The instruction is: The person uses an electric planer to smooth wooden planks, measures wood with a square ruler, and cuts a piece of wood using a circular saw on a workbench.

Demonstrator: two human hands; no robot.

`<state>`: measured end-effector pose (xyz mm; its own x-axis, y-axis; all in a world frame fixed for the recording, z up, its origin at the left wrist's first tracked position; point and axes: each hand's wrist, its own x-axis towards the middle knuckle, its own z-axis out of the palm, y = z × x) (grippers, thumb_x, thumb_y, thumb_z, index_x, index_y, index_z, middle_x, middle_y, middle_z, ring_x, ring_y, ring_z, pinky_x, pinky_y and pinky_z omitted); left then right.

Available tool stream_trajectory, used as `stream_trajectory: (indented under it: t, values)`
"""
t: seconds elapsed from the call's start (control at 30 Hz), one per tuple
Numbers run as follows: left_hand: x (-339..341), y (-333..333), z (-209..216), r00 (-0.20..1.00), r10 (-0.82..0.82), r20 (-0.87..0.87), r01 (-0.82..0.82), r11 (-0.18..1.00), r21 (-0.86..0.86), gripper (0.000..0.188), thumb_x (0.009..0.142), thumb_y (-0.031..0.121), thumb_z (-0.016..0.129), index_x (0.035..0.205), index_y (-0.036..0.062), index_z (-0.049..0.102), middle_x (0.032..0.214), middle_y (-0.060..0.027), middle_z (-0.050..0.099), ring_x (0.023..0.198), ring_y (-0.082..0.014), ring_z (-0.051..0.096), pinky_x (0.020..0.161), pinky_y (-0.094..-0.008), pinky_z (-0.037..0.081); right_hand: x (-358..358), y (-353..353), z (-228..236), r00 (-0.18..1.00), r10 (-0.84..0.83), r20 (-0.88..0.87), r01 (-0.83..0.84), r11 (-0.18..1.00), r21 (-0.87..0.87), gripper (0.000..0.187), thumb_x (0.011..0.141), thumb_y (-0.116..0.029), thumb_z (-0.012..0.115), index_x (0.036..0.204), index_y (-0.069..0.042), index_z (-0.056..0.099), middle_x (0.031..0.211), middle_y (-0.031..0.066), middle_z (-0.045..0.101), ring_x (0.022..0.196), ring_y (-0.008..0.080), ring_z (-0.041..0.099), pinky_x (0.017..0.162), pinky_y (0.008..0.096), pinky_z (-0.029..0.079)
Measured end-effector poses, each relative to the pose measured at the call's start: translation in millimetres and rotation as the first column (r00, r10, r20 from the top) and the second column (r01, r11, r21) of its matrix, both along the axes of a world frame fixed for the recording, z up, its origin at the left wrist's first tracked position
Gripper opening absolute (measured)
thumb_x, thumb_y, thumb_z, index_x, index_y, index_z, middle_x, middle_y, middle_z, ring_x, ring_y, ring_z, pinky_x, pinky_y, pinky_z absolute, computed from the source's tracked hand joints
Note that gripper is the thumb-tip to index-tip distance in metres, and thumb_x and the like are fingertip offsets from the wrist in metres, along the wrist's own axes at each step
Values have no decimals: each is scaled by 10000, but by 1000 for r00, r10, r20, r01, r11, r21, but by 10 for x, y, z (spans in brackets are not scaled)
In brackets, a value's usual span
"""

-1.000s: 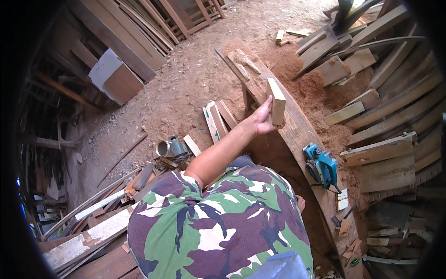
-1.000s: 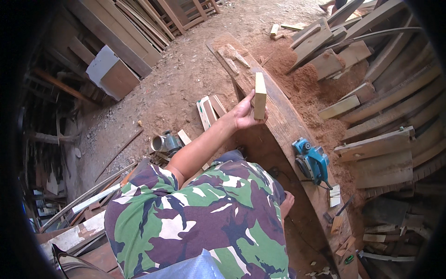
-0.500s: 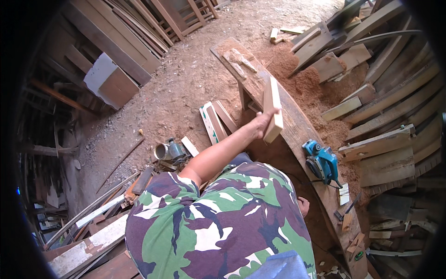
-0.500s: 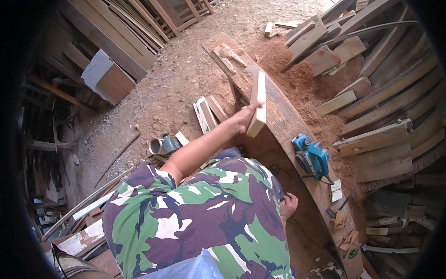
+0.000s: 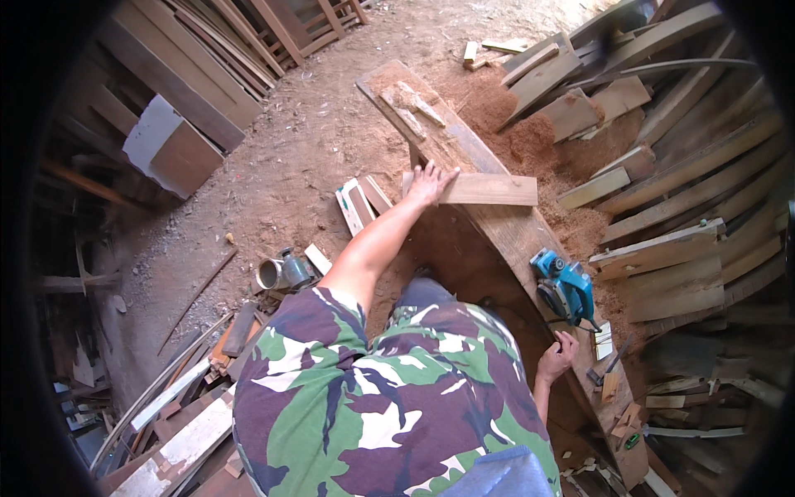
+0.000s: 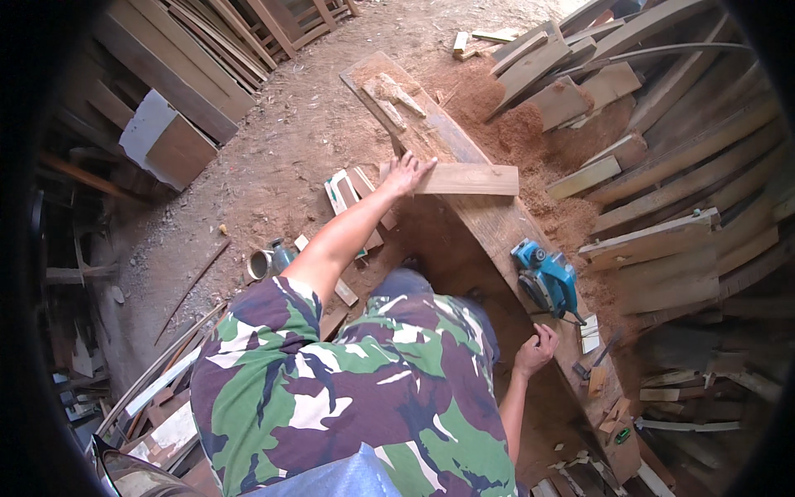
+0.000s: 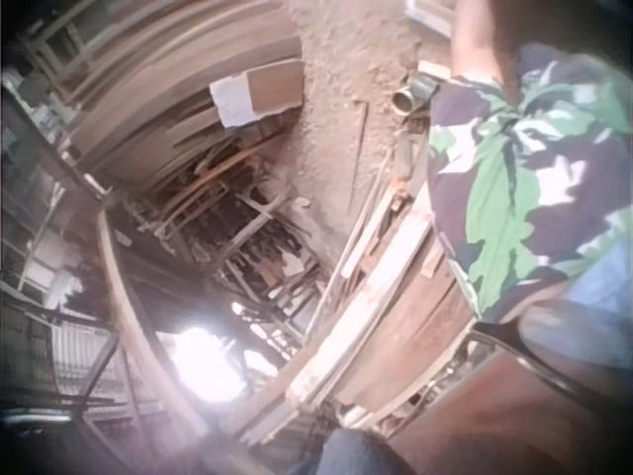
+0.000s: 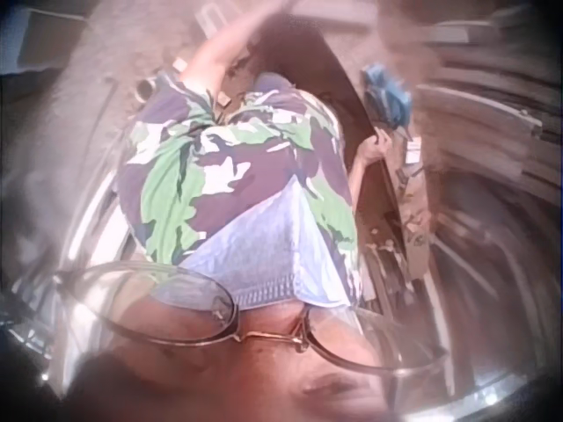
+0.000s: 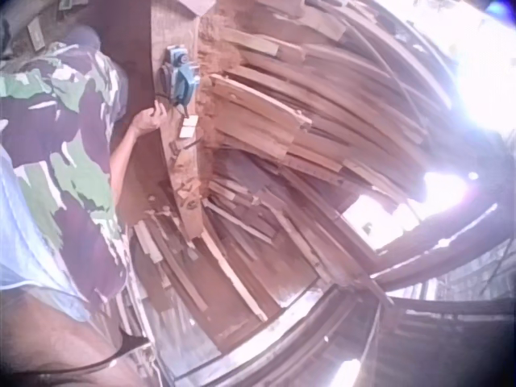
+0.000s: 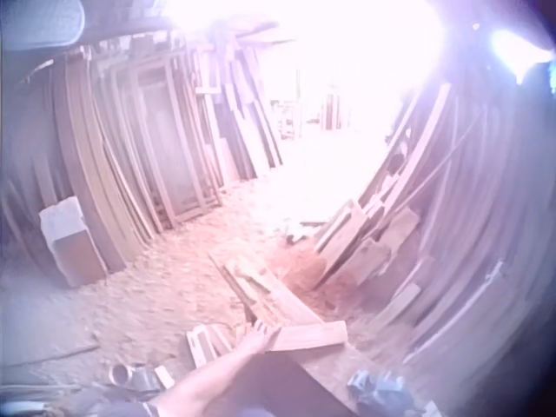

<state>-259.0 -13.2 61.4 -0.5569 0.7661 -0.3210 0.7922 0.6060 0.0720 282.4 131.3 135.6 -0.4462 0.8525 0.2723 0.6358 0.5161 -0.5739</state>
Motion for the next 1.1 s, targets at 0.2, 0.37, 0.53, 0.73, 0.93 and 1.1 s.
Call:
stream_trajectory:
  t: [0.2,0.37,0.53,0.73,0.93,1.1]
  values:
    - [-117,823,-155,995,48,84,-55,995,78,714,1056,145,421,1690,354,168,1745,-111,241,1619,-406,141,1237,-685,211,-207,324,467,959,11,282,-25,999,46,513,860,-49,695,1369,-65,641,1307,179,572,1283,396,510,1127,527,383]
    - [66,1326,-301,994,80,-78,-74,994,76,662,1078,200,368,1703,239,152,1748,-141,221,1611,-402,181,1224,-670,252,-389,810,383,918,91,387,-89,996,-24,804,836,-193,846,1544,-84,480,1391,246,508,1317,439,481,1151,535,383]
    - [99,1562,-404,986,142,-89,-126,979,162,468,1049,224,457,1514,197,507,1547,-80,512,1479,-353,407,1167,-616,360,-503,1307,112,882,255,396,-221,967,-128,807,835,-245,874,1507,-63,467,1324,258,559,1231,454,549,1074,506,444]
    - [342,1645,-534,955,-282,-90,291,949,121,425,1050,257,472,1458,332,561,1550,-10,508,1461,-252,451,1172,-475,406,-701,1539,273,863,440,249,-234,784,-575,425,839,-253,856,1140,-9,682,1003,268,701,997,457,673,880,499,506]
    - [85,1592,-333,980,-196,-34,194,980,-46,523,1070,332,441,1592,311,423,1678,-31,377,1581,-256,289,1290,-465,290,-561,1867,2,811,563,158,-406,736,-543,324,858,-201,827,1102,-27,705,919,233,728,862,401,714,786,451,531]
    - [-16,1220,-420,983,-174,-57,171,984,-49,511,1074,264,428,1578,351,433,1720,-12,306,1615,-271,210,1285,-468,288,-807,1847,93,793,584,174,-336,656,-676,348,825,-211,882,1047,-3,712,858,180,735,787,331,705,767,430,537]
